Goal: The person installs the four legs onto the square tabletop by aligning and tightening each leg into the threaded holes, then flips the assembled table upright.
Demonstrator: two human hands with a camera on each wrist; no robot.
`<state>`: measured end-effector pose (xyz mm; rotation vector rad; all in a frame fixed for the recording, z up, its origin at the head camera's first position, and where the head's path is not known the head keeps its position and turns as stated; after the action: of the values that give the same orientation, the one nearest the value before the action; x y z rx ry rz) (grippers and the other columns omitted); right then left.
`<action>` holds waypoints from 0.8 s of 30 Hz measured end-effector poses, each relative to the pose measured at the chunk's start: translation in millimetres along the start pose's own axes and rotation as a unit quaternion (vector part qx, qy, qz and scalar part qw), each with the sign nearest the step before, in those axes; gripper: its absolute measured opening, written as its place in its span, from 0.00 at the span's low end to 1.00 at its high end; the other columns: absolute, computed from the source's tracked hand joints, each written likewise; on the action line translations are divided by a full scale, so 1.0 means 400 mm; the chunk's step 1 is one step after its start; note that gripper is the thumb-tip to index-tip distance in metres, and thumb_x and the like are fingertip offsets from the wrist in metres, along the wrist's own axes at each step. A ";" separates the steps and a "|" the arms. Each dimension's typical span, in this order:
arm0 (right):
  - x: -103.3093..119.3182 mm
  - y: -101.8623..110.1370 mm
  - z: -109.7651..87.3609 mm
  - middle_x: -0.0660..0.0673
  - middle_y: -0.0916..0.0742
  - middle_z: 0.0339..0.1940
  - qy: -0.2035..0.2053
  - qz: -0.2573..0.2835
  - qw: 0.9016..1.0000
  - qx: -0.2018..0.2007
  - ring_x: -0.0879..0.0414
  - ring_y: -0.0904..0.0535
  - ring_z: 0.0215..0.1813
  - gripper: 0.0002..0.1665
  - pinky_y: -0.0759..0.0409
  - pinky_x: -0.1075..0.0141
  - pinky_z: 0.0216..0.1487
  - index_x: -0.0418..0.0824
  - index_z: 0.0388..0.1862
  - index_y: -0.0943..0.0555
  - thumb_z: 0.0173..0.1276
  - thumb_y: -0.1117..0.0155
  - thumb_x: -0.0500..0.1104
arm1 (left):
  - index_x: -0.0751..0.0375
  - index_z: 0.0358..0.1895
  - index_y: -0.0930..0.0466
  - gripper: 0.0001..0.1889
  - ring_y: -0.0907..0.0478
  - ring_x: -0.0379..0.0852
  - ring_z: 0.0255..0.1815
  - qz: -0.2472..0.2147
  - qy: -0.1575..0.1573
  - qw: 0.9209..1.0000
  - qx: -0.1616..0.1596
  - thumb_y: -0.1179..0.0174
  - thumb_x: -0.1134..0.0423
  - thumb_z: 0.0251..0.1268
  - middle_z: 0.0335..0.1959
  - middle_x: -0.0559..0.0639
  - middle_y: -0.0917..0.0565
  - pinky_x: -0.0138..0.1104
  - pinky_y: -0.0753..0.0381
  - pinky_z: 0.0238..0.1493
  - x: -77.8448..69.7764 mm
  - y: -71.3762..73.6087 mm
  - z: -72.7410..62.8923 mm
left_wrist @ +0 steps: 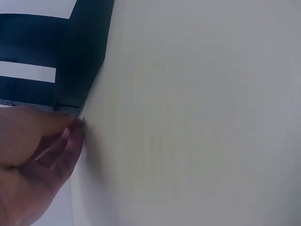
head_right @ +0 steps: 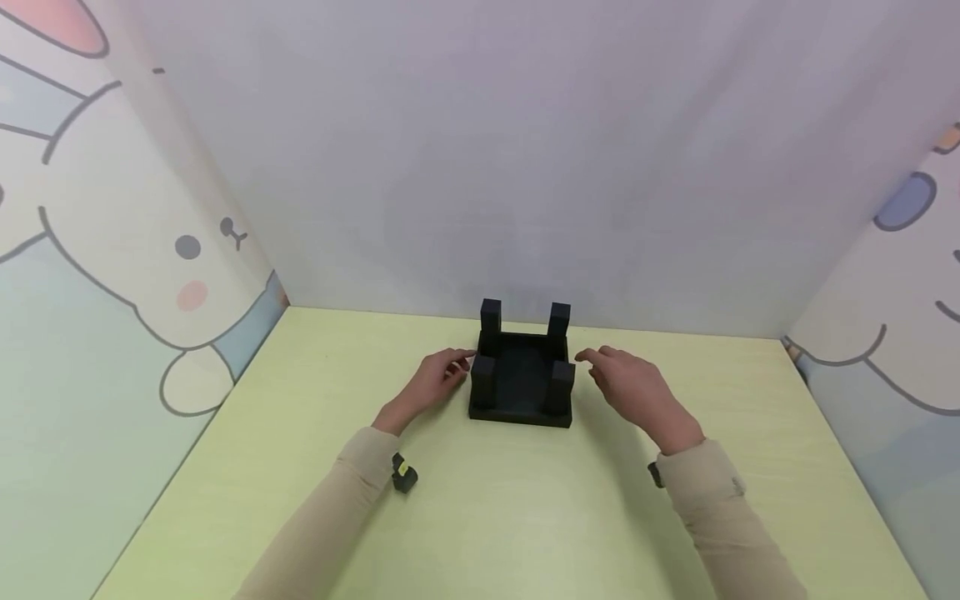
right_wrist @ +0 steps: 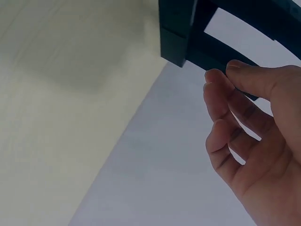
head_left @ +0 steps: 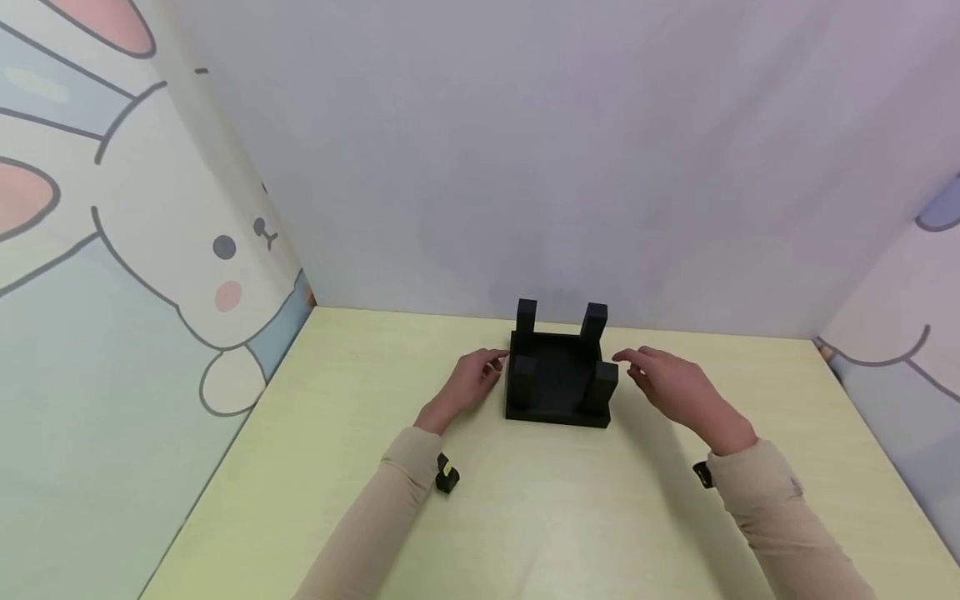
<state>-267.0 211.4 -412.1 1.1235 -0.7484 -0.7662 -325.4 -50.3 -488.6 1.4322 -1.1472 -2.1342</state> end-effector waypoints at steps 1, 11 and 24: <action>-0.001 -0.011 -0.001 0.49 0.18 0.30 0.003 0.001 1.000 0.002 0.58 0.21 0.30 0.20 0.23 0.61 0.29 0.43 0.56 0.18 0.66 0.32 0.31 | 0.66 0.68 0.25 0.23 0.15 0.52 0.45 0.007 -0.006 1.000 0.005 0.44 0.77 0.72 0.46 0.61 0.14 0.43 0.15 0.51 -0.002 -0.001 0.000; -0.004 -0.133 0.012 0.46 0.18 0.30 -0.004 0.031 0.998 0.057 0.50 0.21 0.31 0.07 0.19 0.52 0.36 0.40 0.33 0.20 0.69 0.37 0.31 | 0.58 0.66 0.22 0.21 0.19 0.49 0.47 0.141 -0.067 0.985 0.071 0.42 0.73 0.72 0.50 0.57 0.19 0.40 0.18 0.54 -0.038 -0.022 -0.004; 0.009 -0.141 0.040 0.45 0.14 0.28 -0.002 0.028 0.999 0.037 0.47 0.22 0.34 0.11 0.21 0.47 0.39 0.42 0.29 0.18 0.56 0.23 0.32 | 0.52 0.60 0.18 0.17 0.17 0.48 0.49 0.223 -0.073 0.968 0.088 0.35 0.62 0.69 0.49 0.50 0.16 0.40 0.18 0.56 -0.051 -0.022 0.000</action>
<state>-286.9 186.6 -461.4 1.1625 -0.8128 -0.6984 -315.0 -31.7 -482.5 0.9688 -1.5753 -1.8747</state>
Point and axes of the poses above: each hand's wrist, its own z-axis towards the middle knuckle, its own y-axis out of the back of the hand, x = y × z, the point moved 9 cm from there along z, towards the middle knuckle
